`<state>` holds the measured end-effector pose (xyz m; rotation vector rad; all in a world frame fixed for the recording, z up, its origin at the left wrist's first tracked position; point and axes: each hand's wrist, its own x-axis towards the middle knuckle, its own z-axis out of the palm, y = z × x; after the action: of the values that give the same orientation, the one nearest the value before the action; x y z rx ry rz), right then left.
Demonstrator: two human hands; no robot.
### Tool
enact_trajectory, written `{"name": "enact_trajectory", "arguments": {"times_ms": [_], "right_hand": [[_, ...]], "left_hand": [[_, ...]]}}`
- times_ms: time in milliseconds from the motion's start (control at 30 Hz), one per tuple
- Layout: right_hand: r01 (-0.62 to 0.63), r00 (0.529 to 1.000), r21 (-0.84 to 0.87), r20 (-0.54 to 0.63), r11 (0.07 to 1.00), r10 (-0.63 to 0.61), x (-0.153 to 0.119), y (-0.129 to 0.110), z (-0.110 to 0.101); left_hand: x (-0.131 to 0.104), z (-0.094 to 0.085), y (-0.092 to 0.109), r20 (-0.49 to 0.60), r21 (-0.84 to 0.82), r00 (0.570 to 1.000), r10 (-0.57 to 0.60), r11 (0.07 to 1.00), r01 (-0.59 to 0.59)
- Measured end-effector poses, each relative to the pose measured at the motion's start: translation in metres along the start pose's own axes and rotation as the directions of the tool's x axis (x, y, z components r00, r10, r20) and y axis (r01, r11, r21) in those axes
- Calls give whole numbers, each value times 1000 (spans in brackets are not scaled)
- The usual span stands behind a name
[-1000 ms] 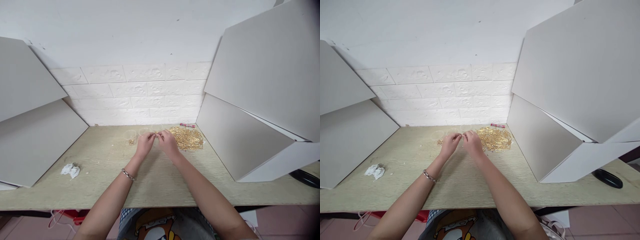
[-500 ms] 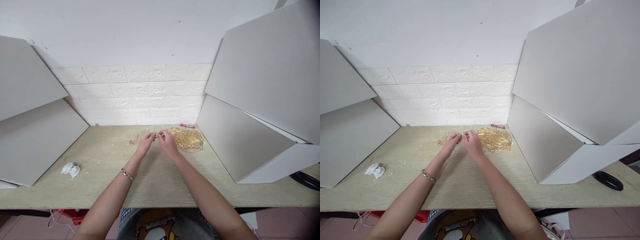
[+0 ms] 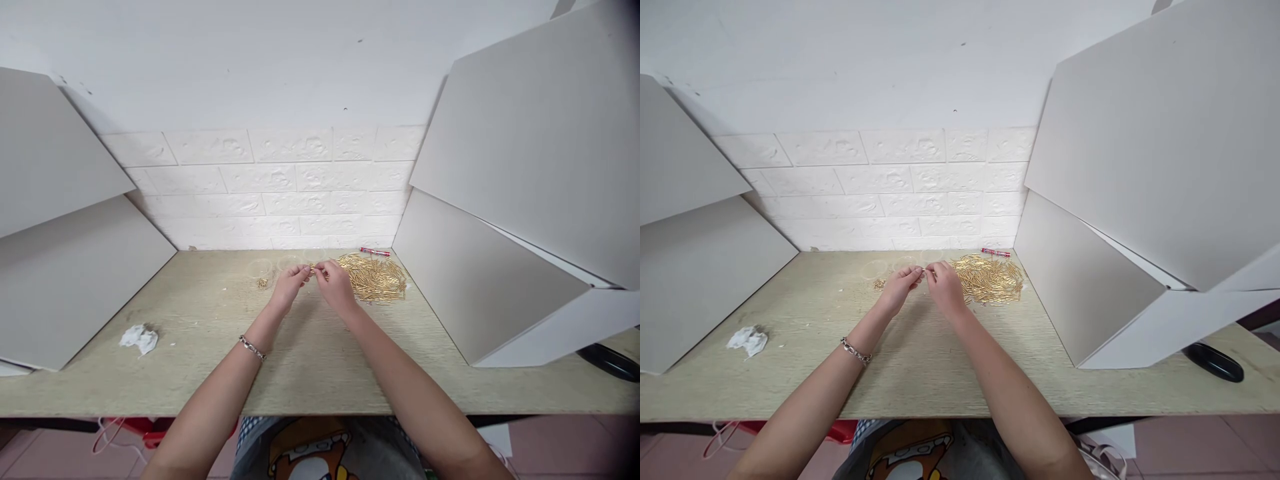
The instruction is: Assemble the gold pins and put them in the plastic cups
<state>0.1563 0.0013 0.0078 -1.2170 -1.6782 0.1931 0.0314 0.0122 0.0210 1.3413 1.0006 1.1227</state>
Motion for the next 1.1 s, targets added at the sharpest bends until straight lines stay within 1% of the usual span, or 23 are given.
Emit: {"name": "enact_trajectory", "arguments": {"times_ms": [233, 433, 567, 767, 933, 1033, 1100], "right_hand": [[-11, 1000, -25, -19, 1000, 11, 0, -2, -1], [-24, 999, -91, -32, 996, 21, -1, -3, -3], [-39, 999, -104, -35, 994, 35, 0, -5, -4], [-79, 996, -70, -37, 994, 76, 0, -6, -5], [-103, 994, -41, -43, 994, 102, 0, -5, -4], [-130, 991, -3, -34, 991, 130, 1, -4, -4], [-157, 987, 53, -26, 986, 159, 2, -3, -3]], "left_hand": [[-2, 0, 4, -34, 39, 999, -2, 999, 3], [-3, 0, 5, -15, 54, 1000, 8, 999, -7], [-4, 1, 6, -11, 48, 1000, -6, 999, 6], [-4, 1, 9, 5, 32, 1000, -11, 999, 10], [-3, 1, 8, 2, 53, 1000, -6, 999, 6], [-3, 1, 7, 2, 55, 1000, -12, 998, 12], [-3, 1, 6, -9, 57, 1000, -19, 998, 20]]}}
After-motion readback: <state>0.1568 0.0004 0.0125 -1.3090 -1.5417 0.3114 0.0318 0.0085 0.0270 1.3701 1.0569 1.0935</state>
